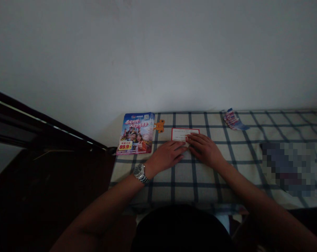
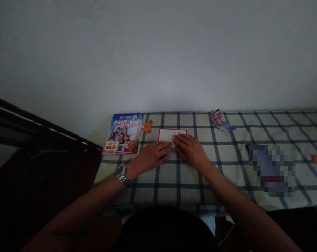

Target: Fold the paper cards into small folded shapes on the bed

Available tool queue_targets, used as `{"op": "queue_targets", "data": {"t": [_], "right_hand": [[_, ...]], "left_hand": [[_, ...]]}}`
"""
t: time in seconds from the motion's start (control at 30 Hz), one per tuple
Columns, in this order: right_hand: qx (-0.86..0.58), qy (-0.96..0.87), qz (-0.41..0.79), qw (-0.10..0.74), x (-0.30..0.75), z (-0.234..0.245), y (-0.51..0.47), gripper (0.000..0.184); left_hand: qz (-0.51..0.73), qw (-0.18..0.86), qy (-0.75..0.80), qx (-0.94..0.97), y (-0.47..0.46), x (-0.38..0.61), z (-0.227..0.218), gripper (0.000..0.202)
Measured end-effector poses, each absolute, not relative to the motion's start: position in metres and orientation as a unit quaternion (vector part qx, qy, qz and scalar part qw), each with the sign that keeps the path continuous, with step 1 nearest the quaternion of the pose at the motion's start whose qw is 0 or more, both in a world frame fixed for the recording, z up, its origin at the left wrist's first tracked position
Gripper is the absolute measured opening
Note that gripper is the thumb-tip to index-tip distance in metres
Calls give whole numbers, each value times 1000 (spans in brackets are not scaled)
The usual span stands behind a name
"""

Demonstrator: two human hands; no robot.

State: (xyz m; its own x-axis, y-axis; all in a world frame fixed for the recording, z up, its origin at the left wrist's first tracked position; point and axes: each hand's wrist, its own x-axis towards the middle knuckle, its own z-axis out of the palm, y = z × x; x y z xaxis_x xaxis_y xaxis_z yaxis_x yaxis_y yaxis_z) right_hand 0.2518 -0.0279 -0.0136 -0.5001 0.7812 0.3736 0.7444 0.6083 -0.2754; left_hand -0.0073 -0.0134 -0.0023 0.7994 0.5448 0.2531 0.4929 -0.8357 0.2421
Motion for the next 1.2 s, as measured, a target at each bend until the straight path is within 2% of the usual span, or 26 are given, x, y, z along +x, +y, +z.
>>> {"op": "queue_targets", "data": {"t": [1.2], "right_hand": [[-420,-873,29,246,255,-19,-24,42]], "left_hand": [[145,81,251,954,-3,-7,0,33]]}}
